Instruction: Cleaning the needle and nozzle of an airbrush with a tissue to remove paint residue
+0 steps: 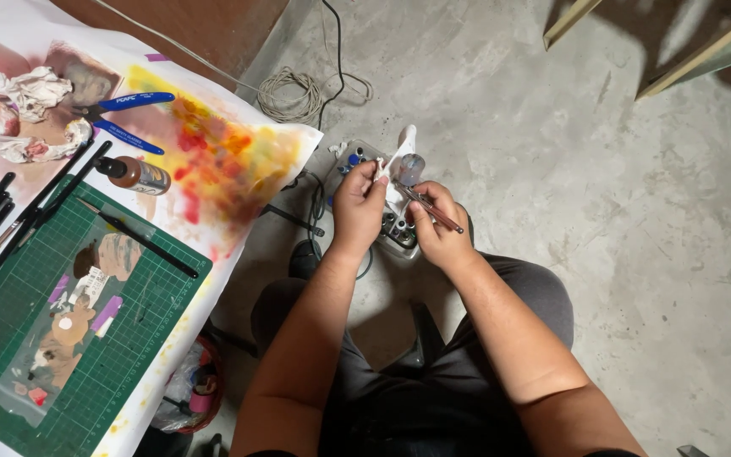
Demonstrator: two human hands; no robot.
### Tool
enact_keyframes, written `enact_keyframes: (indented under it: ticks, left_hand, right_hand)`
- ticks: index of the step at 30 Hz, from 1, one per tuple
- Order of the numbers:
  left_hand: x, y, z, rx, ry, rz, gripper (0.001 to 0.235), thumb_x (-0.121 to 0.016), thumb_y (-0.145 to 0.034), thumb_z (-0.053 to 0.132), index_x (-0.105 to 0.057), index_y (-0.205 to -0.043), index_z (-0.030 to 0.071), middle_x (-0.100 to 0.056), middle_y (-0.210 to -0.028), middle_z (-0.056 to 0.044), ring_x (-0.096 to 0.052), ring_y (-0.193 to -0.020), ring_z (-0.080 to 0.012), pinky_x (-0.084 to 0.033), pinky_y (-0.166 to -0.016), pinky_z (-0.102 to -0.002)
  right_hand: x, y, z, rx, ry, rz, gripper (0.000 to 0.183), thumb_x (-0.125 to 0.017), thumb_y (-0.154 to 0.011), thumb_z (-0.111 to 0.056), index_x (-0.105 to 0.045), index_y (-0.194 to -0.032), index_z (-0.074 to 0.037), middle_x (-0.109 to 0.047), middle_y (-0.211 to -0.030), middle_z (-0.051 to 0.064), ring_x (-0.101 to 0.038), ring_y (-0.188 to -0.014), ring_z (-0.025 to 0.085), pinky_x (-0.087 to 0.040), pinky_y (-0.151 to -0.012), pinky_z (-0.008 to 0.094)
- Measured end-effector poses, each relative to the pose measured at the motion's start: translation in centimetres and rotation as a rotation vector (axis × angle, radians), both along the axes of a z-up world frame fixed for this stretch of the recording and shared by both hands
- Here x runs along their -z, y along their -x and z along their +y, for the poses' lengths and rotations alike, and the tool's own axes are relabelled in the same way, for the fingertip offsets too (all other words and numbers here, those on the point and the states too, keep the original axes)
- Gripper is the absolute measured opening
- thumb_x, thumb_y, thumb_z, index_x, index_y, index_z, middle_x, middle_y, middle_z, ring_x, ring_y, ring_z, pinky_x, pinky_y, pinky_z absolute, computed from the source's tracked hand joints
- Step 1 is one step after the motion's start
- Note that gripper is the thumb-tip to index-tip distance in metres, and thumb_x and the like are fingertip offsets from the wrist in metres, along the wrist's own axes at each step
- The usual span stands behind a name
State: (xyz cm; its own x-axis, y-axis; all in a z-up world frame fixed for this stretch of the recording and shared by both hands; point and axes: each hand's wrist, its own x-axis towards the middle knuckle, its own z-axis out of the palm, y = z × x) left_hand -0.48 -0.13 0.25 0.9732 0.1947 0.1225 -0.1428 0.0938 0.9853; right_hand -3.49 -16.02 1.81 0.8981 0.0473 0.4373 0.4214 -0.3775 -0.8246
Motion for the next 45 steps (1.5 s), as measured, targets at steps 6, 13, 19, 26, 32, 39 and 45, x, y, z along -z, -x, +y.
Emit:
enact_keyframes:
  ticks: [6, 13, 19, 26, 32, 39, 45]
  left_hand:
    - [-1.6, 0.2, 0.3, -0.078, -0.323, -0.150, 0.025, -0.068, -0.090, -0.001, -0.072, -0.114, 0.006, -0.077, -0.094, -0.013, -0.075, -0.095, -0.0270, -0.061, -0.083, -0.034]
    - [-1.1, 0.0, 0.3, -0.079, -0.357, -0.252, 0.034, -0.064, -0.086, -0.006, -0.073, -0.117, 0.004, -0.075, -0.096, -0.016, -0.074, -0.094, -0.0330, -0.062, -0.080, -0.038]
    - [-1.1, -0.1, 0.0, -0.099, -0.366, -0.273, 0.035, -0.065, -0.084, -0.006, -0.073, -0.117, 0.005, -0.075, -0.095, -0.017, -0.074, -0.093, -0.0351, -0.062, -0.079, -0.041]
    - [0.0, -1.1, 0.4, -0.295, -0.392, -0.092, 0.028, -0.067, -0.089, 0.004, -0.072, -0.117, 0.007, -0.076, -0.100, -0.016, -0.073, -0.098, -0.0352, -0.062, -0.084, -0.044]
    - [1.2, -1.9, 2.6, -0.062, -0.579, 0.274, 0.031, -0.058, -0.095, 0.012, -0.069, -0.124, 0.013, -0.076, -0.105, -0.017, -0.072, -0.108, -0.0356, -0.060, -0.093, -0.047]
    - [3.1, 0.1, 3.8, 0.202, -0.795, 0.335, 0.035, -0.054, -0.095, 0.011, -0.068, -0.126, 0.019, -0.076, -0.112, -0.009, -0.071, -0.113, -0.0273, -0.058, -0.097, -0.044]
    - [-0.5, 4.0, 6.4, 0.486, -0.900, 0.315, 0.037, -0.050, -0.092, 0.003, -0.074, -0.119, 0.012, -0.076, -0.115, -0.014, -0.069, -0.117, -0.0356, -0.056, -0.099, -0.050]
  right_hand:
    - [-0.3, 0.1, 0.1, -0.040, -0.043, 0.031, 0.013, -0.065, -0.100, -0.011, -0.061, -0.112, -0.008, -0.070, -0.063, 0.006, -0.067, -0.056, 0.027, -0.053, -0.061, 0.036]
    - [0.3, 0.0, -0.1, -0.048, -0.043, 0.040, 0.013, -0.064, -0.100, -0.011, -0.059, -0.111, -0.007, -0.070, -0.063, 0.008, -0.068, -0.056, 0.029, -0.053, -0.059, 0.037]
    - [1.1, 0.1, -0.1, -0.039, -0.062, 0.014, 0.016, -0.066, -0.099, -0.009, -0.059, -0.114, -0.007, -0.071, -0.064, 0.009, -0.069, -0.057, 0.029, -0.053, -0.060, 0.037]
    - [3.5, -0.5, -0.1, -0.101, -0.317, -0.003, 0.015, -0.060, -0.102, -0.003, -0.060, -0.116, 0.002, -0.069, -0.069, 0.014, -0.066, -0.058, 0.022, -0.054, -0.057, 0.033]
    - [0.0, -6.0, -1.6, -0.211, -0.361, -0.075, 0.008, -0.051, -0.109, 0.001, -0.050, -0.114, -0.003, -0.064, -0.077, 0.015, -0.064, -0.057, 0.025, -0.053, -0.056, 0.034]
    - [-10.0, -16.9, 5.4, -0.408, -0.206, -0.159, 0.009, -0.050, -0.110, 0.009, -0.051, -0.109, 0.000, -0.062, -0.080, 0.018, -0.056, -0.055, 0.024, -0.046, -0.054, 0.035]
    - [-18.9, -19.6, 18.0, -0.503, -0.115, -0.032, 0.014, -0.050, -0.111, 0.001, -0.059, -0.102, -0.006, -0.059, -0.077, 0.007, -0.044, -0.055, 0.011, -0.036, -0.052, 0.022]
